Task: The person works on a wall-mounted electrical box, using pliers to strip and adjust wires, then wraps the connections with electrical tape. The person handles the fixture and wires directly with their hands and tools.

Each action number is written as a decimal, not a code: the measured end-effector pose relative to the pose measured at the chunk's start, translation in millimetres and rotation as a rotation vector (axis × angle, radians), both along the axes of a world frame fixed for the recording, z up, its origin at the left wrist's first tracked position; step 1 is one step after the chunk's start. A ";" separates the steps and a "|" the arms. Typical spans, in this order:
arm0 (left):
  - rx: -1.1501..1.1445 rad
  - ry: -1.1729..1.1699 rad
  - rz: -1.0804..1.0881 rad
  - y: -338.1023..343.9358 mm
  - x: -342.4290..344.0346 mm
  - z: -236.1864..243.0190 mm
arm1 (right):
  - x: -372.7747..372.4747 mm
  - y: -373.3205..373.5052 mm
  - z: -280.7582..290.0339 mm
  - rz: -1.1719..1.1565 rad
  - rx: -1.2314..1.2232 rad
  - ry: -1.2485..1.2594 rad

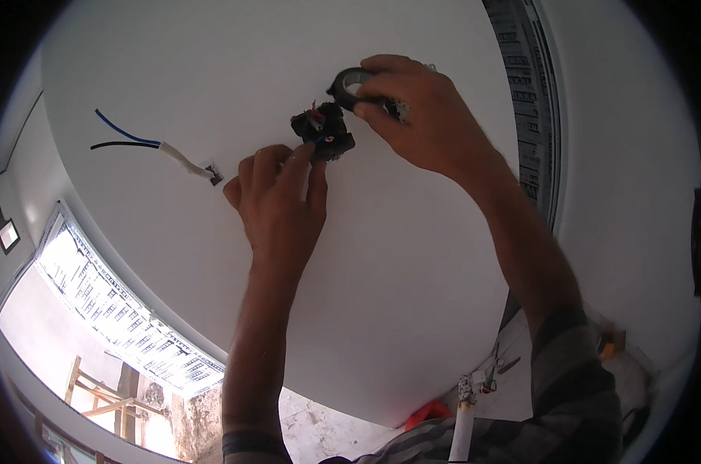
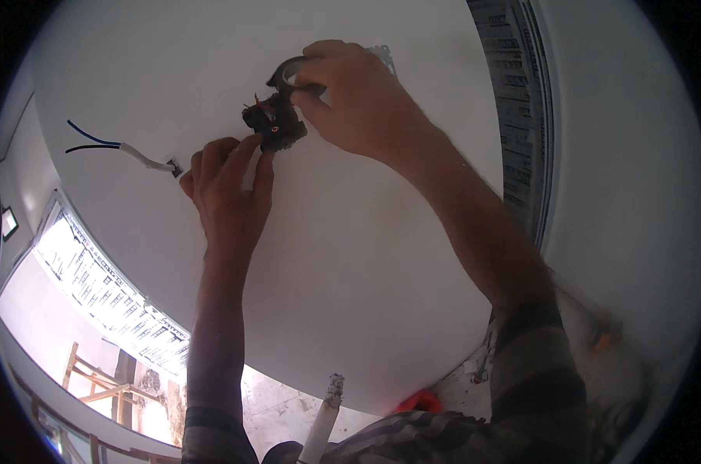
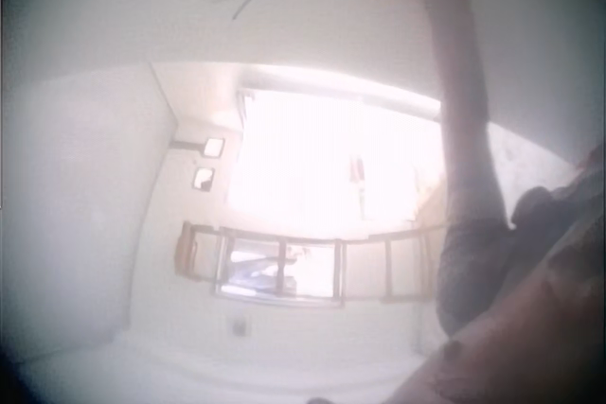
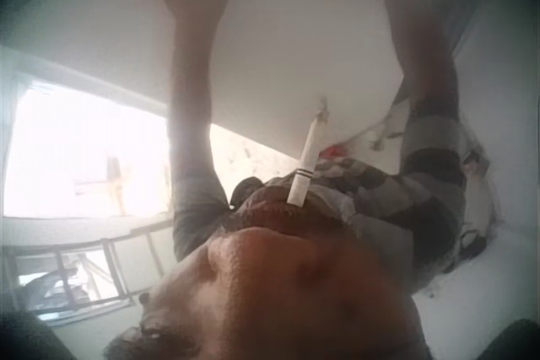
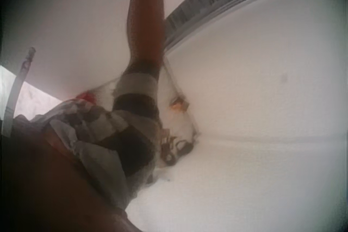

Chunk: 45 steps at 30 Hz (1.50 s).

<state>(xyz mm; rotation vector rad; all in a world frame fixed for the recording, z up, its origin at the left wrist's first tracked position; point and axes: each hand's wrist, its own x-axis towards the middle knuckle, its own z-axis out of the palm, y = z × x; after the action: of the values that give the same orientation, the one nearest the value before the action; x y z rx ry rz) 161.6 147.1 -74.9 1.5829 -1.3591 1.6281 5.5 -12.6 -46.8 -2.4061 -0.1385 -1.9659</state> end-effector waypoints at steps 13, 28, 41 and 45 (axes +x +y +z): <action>0.051 -0.032 0.089 -18.3 3.9 -1.0 | 9.0 6.2 -1.5 0.183 -0.130 0.058; -0.041 -0.124 -0.008 -27.8 11.9 6.0 | 7.0 -8.4 -30.3 -0.019 -0.132 -0.105; -0.047 0.066 -0.432 -8.3 -5.8 7.4 | 6.6 -6.9 -37.2 0.086 -0.192 -0.186; -0.040 0.070 -0.531 -10.4 -12.2 4.8 | 5.6 -5.8 -43.3 0.151 -0.241 -0.146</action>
<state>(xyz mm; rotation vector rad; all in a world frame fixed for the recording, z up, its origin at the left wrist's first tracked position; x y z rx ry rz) 149.5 136.7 -70.1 1.1135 -1.5328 1.2539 11.0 -18.4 -90.2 -2.2989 -0.5750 -2.1618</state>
